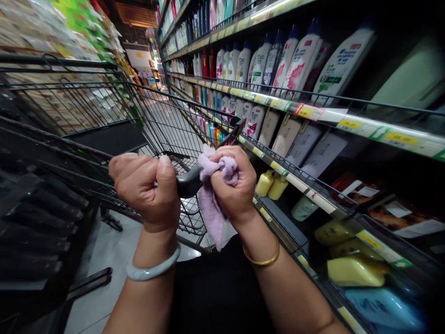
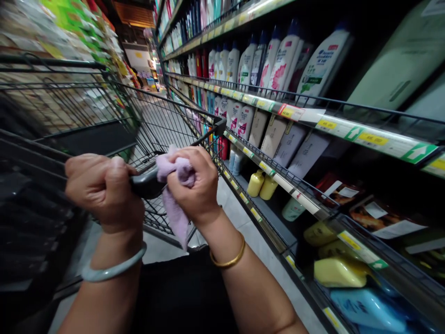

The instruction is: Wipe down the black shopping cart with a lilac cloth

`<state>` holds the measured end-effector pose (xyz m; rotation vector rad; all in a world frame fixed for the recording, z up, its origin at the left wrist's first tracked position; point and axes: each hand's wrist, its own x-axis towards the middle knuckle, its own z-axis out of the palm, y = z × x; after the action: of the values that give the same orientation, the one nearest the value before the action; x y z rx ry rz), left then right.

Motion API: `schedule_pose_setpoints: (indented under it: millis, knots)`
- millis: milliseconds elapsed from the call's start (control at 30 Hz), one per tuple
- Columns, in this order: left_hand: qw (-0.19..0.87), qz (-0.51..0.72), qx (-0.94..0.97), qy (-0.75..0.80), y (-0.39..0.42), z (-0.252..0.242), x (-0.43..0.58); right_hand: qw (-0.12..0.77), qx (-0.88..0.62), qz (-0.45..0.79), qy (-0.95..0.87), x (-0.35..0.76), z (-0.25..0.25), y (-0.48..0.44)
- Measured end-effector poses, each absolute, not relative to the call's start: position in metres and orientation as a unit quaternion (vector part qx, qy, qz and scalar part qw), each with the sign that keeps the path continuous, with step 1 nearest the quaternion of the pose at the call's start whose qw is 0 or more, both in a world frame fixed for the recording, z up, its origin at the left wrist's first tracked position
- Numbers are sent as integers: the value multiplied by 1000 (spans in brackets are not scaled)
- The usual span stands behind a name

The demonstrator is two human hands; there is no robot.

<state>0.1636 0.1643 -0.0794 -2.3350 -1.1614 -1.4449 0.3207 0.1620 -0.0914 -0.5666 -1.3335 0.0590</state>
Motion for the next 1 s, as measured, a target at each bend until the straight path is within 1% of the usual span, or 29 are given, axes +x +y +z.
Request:
schedule_pose_setpoints:
  millis: [133, 300, 367, 467, 533, 667, 767, 900, 1000]
  knots:
    - [86, -491, -770, -398, 159, -72, 159, 772, -325, 47, -544, 321, -99, 171]
    - [151, -575, -685, -422, 148, -65, 165, 752, -254, -14, -609, 312, -84, 151]
    - [175, -559, -693, -419, 144, -62, 172, 753, -261, -13, -604, 312, -86, 154]
    - [194, -522, -710, -431, 142, -59, 181, 762, -322, 24, -561, 318, -98, 169]
    - [201, -524, -709, -426, 145, -61, 183, 766, -344, 26, -542, 321, -102, 174]
    - [220, -584, -692, -362, 152, -69, 179, 763, -276, -24, -584, 319, -93, 161]
    - [217, -599, -686, -351, 152, -73, 175, 758, -242, -22, -605, 319, -91, 159]
    - [206, -600, -691, -347, 147, -73, 172, 775, -320, 32, -544, 326, -100, 174]
    - [191, -602, -693, -348, 141, -73, 169, 775, -306, 20, -552, 322, -94, 168]
